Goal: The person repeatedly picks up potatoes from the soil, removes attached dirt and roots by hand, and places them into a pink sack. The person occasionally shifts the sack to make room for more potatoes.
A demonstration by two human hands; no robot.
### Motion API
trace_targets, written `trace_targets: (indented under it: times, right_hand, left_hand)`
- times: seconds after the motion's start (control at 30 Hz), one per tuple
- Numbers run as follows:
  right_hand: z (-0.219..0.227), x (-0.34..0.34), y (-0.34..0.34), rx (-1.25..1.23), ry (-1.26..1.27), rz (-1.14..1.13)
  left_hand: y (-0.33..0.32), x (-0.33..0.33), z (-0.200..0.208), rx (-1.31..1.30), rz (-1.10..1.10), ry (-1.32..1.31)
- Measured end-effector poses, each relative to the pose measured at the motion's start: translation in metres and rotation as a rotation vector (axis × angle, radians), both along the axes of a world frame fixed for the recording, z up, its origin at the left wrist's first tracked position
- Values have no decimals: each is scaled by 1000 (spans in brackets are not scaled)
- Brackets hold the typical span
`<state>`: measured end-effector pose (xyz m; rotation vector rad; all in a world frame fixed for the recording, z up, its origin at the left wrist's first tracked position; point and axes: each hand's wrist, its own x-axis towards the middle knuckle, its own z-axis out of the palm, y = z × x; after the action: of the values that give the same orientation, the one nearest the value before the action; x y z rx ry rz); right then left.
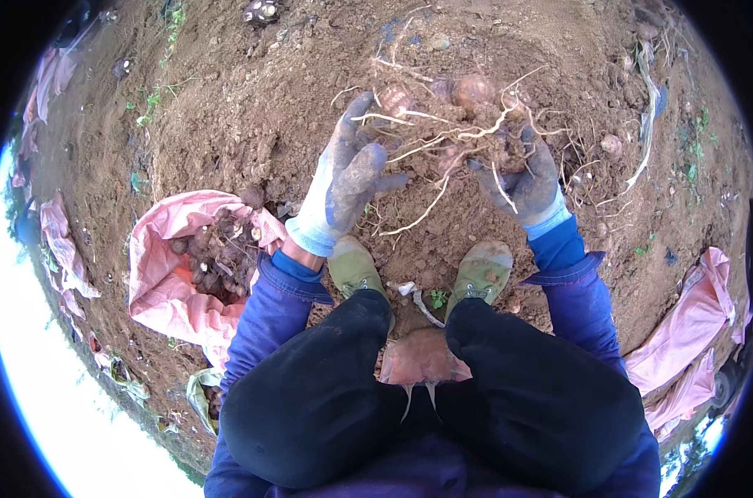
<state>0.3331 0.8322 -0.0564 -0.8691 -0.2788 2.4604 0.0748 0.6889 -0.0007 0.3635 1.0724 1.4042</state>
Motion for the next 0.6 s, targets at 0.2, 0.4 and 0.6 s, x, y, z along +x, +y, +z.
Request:
trace_targets:
  times: [0.2,0.4,0.6]
  right_hand:
    - [25,-20,-31,679,-436,422]
    - [19,-24,-36,1411,-640,400]
    - [0,-20,-62,1809,-893,509]
  left_hand:
    - [0,4,-3,-152,-172,710]
    - [-1,-1,-24,-207,81,-190]
    - [2,19,-45,-336,67,-190]
